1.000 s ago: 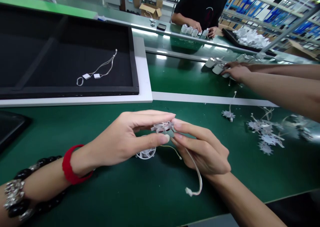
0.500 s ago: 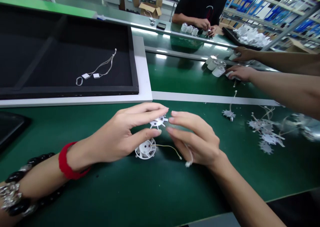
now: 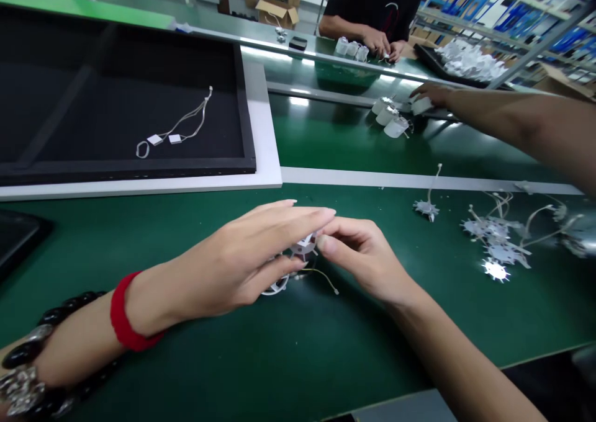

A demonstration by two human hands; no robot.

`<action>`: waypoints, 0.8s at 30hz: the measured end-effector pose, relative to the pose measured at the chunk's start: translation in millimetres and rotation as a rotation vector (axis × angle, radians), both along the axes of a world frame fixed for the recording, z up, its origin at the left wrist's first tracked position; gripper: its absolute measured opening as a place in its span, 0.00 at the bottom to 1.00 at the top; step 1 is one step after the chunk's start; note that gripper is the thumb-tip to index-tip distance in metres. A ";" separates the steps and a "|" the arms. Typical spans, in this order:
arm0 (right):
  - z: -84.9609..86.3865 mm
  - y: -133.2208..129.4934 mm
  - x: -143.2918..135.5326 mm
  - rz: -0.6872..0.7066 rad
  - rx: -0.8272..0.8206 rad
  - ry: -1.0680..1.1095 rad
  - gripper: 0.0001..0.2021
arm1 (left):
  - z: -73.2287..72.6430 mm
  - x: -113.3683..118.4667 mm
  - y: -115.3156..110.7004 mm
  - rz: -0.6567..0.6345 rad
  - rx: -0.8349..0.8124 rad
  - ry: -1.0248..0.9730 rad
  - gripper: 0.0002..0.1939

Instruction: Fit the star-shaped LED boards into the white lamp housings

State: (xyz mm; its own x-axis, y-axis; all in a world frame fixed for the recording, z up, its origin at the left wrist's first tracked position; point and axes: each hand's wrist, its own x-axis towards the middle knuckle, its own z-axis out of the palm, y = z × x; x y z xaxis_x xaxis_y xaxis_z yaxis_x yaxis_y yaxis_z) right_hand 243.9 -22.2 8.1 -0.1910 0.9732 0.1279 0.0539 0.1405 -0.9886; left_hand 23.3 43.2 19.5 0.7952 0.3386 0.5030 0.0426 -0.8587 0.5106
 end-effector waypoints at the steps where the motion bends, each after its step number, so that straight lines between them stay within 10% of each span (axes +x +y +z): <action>1: 0.3 -0.1 -1.6 -0.009 -0.014 0.020 0.09 | -0.1 -0.2 -0.4 -0.003 -0.039 0.003 0.23; 5: 3.7 -1.6 -3.2 -0.091 -0.028 0.016 0.07 | 3.2 -2.0 2.5 0.106 -0.409 -0.044 0.33; 14: 9.3 -5.3 -6.5 -0.159 -0.042 0.014 0.01 | 18.2 6.0 12.9 0.030 -1.272 0.007 0.05; 24: 6.6 -2.7 -1.5 -0.026 -0.167 0.090 0.13 | 17.7 1.1 14.8 0.029 -1.522 0.016 0.08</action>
State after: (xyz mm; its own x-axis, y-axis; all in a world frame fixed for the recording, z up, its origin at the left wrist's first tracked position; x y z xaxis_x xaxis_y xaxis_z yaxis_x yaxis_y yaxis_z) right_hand 242.4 -24.9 14.7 -0.1605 0.9868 -0.0204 -0.0345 -0.0263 -0.9991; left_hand 24.4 58.0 37.2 0.7809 0.5265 -0.3363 0.0634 0.4687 0.8811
